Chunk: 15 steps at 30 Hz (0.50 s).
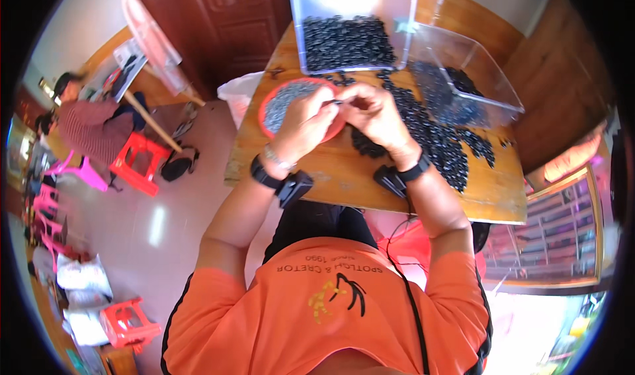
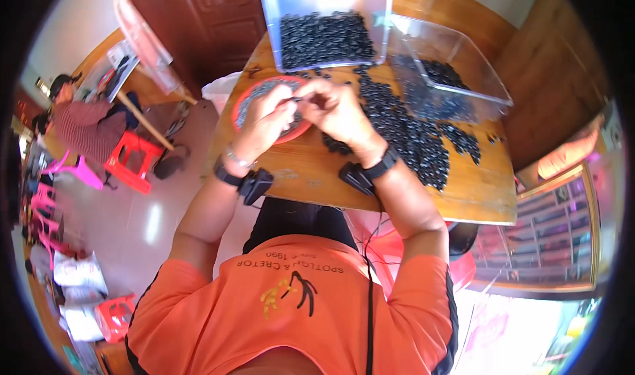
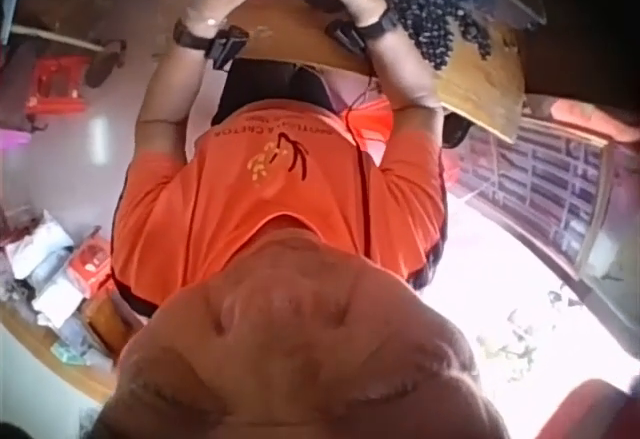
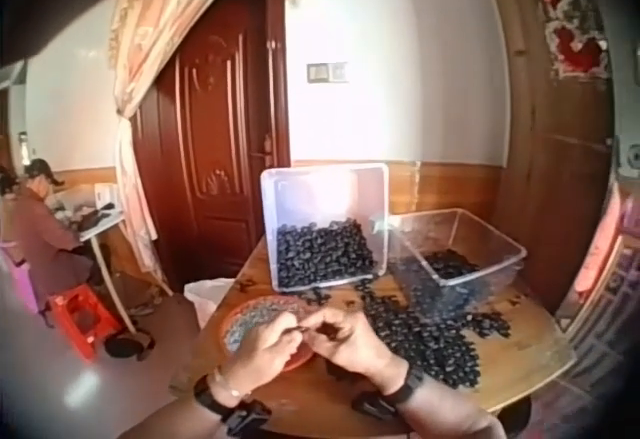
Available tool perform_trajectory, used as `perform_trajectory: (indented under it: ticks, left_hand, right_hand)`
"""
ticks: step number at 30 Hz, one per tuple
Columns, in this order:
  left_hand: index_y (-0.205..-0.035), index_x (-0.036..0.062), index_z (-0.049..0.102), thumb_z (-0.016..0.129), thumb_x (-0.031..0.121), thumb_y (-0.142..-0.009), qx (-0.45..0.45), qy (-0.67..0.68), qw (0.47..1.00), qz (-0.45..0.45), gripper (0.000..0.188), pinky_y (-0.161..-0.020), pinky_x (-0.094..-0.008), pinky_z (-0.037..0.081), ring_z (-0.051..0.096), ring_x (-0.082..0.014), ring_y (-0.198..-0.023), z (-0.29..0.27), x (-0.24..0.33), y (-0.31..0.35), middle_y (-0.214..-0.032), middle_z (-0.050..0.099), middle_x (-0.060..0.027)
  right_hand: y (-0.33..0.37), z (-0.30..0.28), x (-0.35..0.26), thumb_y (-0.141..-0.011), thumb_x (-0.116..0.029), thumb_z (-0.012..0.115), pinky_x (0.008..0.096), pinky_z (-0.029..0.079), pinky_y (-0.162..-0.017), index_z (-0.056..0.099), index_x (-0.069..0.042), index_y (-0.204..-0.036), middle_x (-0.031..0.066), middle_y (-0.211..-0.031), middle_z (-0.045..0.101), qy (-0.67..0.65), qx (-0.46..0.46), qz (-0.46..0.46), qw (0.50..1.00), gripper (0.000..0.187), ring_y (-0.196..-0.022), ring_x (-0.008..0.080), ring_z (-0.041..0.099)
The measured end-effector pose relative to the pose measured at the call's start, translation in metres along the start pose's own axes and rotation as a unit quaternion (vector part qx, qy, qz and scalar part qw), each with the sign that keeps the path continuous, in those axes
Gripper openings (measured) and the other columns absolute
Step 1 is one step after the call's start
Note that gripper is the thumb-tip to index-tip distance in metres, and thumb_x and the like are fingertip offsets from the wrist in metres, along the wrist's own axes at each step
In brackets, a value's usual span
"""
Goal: Manually inspecting and sorting small black plastic ring-like parts from a bulk container into a separate bowl.
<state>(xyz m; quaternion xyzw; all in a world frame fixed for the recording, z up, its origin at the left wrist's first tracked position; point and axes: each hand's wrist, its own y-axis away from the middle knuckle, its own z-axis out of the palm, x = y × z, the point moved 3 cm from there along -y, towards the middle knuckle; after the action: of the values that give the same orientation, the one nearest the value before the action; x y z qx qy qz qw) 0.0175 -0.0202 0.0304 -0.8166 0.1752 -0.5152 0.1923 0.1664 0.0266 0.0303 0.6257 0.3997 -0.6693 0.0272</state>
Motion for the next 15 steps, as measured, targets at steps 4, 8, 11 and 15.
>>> perform_trajectory:
  ticks: [4, 8, 11, 15]
  left_hand:
    - [-0.092, 0.0033, 0.053, 0.057, 0.008, -0.084, 0.07, -0.129, 0.985, 0.092, 0.01, -0.055, -0.0368, 0.042, 0.054, -0.026, -0.059, -0.026, 0.047, 0.029, -0.069, 0.053, -0.0132]
    - [-0.094, 0.0029, 0.055, 0.056, 0.012, -0.086, 0.131, -0.231, 0.962, 0.062, 0.012, -0.061, -0.0335, 0.046, 0.058, -0.0247, -0.065, -0.058, 0.026, 0.062, -0.078, 0.058, -0.0119]
    - [-0.095, 0.0017, 0.057, 0.054, 0.013, -0.086, 0.136, -0.257, 0.957, -0.014, 0.015, -0.069, -0.035, 0.047, 0.06, -0.0271, -0.076, -0.076, -0.004, 0.083, -0.085, 0.06, -0.0131]
    - [-0.101, 0.0026, 0.055, 0.056, 0.013, -0.083, 0.137, -0.343, 0.928, -0.05, 0.021, -0.087, -0.0452, 0.041, 0.052, -0.0353, -0.096, -0.083, -0.031, 0.092, -0.099, 0.057, -0.0165]
  right_hand:
    - [0.003, 0.007, -0.02, -0.081, 0.003, 0.062, 0.0202, 0.045, -0.064, 0.063, -0.002, -0.093, -0.0016, -0.077, 0.06, 0.033, -0.017, -0.006, 0.999, 0.012, -0.072, 0.0041, 0.053]
    - [0.004, -0.005, -0.051, -0.083, 0.002, 0.062, 0.0203, 0.046, -0.066, 0.062, -0.002, -0.092, -0.0019, -0.08, 0.061, 0.045, 0.0, -0.038, 0.998, 0.01, -0.074, 0.0037, 0.054]
    - [0.009, -0.03, -0.093, -0.085, 0.0, 0.061, 0.0195, 0.047, -0.065, 0.063, -0.003, -0.092, -0.0011, -0.085, 0.064, 0.089, 0.071, -0.112, 0.987, 0.008, -0.074, 0.0036, 0.056]
    - [0.002, -0.119, -0.117, -0.083, -0.003, 0.061, 0.025, 0.051, -0.067, 0.064, -0.001, -0.096, 0.0073, -0.086, 0.068, 0.38, 0.283, -0.174, 0.863, 0.014, -0.075, 0.014, 0.064]
